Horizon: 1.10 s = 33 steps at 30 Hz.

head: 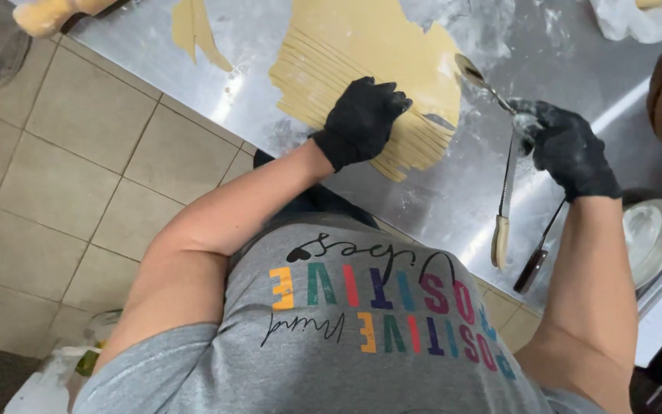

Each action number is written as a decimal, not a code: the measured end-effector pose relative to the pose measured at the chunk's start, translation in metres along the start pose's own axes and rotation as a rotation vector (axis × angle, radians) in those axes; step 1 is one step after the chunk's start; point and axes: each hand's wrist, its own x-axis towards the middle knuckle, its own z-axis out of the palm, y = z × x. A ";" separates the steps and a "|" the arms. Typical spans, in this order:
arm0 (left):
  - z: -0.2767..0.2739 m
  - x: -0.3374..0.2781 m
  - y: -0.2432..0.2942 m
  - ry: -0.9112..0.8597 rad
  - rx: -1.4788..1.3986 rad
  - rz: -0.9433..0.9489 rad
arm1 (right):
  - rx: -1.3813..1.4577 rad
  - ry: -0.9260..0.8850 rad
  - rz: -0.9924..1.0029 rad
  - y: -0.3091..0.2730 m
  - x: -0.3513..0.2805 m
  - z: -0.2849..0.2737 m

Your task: Slicing a thin sheet of dough into even strips using a rotary cutter on a stainless steel surface.

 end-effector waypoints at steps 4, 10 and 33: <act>0.051 0.013 0.006 -0.134 0.017 0.018 | 0.017 0.028 0.063 0.078 -0.020 -0.009; 0.060 0.047 0.030 -0.463 0.225 0.094 | 0.033 0.082 0.100 0.082 -0.051 0.004; 0.103 0.000 0.069 -0.555 0.192 0.231 | -0.198 -0.042 0.154 0.044 -0.050 -0.016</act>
